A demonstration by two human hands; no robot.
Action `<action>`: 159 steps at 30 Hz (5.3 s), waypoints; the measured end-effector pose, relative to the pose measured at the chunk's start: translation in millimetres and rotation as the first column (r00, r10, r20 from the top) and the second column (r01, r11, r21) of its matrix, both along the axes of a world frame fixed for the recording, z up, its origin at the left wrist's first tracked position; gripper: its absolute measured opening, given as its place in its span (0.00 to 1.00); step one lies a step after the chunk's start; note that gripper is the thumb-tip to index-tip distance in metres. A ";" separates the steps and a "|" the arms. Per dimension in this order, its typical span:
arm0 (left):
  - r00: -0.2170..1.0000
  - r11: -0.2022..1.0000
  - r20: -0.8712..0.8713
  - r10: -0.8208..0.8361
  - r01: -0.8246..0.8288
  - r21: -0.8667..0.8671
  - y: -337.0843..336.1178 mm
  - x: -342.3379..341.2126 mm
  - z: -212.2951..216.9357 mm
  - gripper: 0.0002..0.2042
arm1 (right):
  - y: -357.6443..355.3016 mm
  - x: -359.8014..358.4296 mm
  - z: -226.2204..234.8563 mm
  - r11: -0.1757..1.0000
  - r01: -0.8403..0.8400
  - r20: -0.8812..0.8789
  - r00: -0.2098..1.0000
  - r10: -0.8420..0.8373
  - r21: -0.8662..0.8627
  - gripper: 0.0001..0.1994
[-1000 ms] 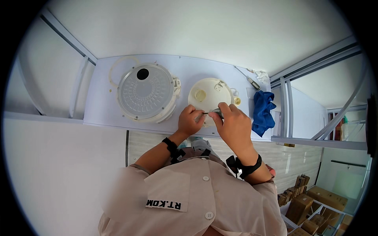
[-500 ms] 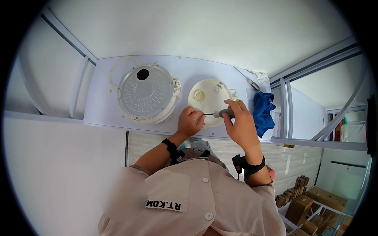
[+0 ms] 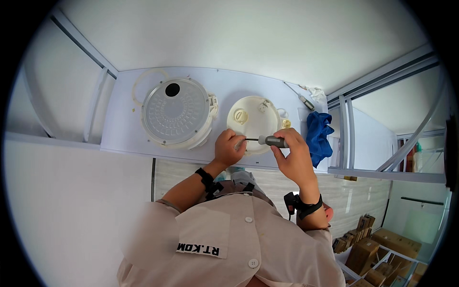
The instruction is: The person wipes a white circular light fixture cover with a blue cloth, then uses a screwdriver to remove screws and separate the cover from the main fixture. The person continues to unscrew and remove small components from the fixture.
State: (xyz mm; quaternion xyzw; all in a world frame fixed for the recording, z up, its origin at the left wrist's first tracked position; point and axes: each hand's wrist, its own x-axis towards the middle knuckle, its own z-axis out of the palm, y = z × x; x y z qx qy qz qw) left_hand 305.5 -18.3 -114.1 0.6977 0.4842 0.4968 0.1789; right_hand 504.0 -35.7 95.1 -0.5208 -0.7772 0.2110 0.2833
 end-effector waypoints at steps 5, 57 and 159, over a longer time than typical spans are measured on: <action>1.000 1.000 0.007 -0.002 0.002 0.002 0.1 -0.7 -0.4 0.05 | -1.6 2.0 -15.3 0.996 0.028 -0.083 0.996 -0.021 0.086 0.18; 0.987 0.984 0.072 -0.141 0.148 -0.099 0.4 -4.6 -2.5 0.07 | 30.7 50.5 -58.3 0.893 0.388 0.250 0.863 -0.439 0.230 0.08; 0.940 0.753 0.338 0.041 0.193 -0.629 46.8 21.5 5.6 0.38 | 26.0 46.1 -154.6 0.635 0.531 -0.332 0.558 -0.760 -0.561 0.18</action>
